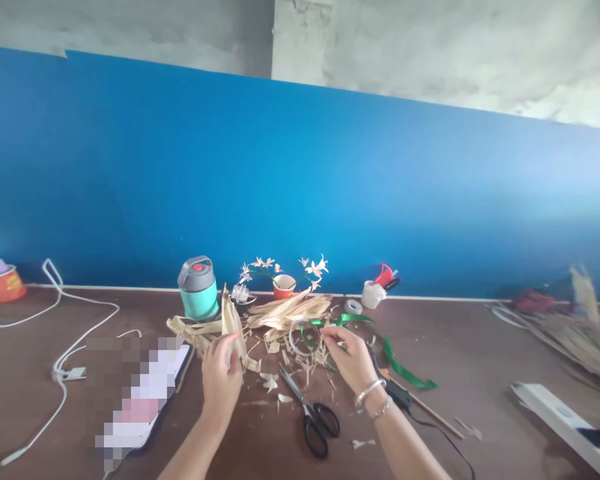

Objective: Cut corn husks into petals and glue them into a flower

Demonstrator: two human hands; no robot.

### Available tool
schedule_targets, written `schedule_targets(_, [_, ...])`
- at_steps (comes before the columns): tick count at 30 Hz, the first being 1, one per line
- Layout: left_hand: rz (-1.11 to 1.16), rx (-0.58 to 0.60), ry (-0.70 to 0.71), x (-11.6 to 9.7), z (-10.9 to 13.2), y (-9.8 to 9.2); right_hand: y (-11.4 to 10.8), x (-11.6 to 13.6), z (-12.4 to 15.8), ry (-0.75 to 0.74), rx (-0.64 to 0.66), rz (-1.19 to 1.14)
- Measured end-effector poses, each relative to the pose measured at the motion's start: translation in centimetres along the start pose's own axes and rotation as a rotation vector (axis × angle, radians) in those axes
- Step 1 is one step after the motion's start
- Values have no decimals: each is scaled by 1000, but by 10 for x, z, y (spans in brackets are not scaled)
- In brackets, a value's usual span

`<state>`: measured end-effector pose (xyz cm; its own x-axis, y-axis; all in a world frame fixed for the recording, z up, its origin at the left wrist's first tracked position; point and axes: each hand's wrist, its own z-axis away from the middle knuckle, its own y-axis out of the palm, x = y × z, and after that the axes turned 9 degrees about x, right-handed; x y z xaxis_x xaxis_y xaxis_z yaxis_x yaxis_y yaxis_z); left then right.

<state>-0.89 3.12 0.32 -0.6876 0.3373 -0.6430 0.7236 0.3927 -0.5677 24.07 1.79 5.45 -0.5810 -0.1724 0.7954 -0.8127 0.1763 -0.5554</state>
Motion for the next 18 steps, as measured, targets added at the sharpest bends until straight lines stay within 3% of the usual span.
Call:
schedule_targets(5, [-29,159,103,-10,4,2,-11,22,-15,-24,166,151])
schedule_targets(9, [-80,113,45,-9,5,2,-12,28,-23,38,251,291])
schedule_targets(13, [-33,81,28,-3,2,-1,1,23,-26,68,330,384])
schedule_targets(18, [32,56,24,-4,1,-2,31,24,-18,-79,497,448])
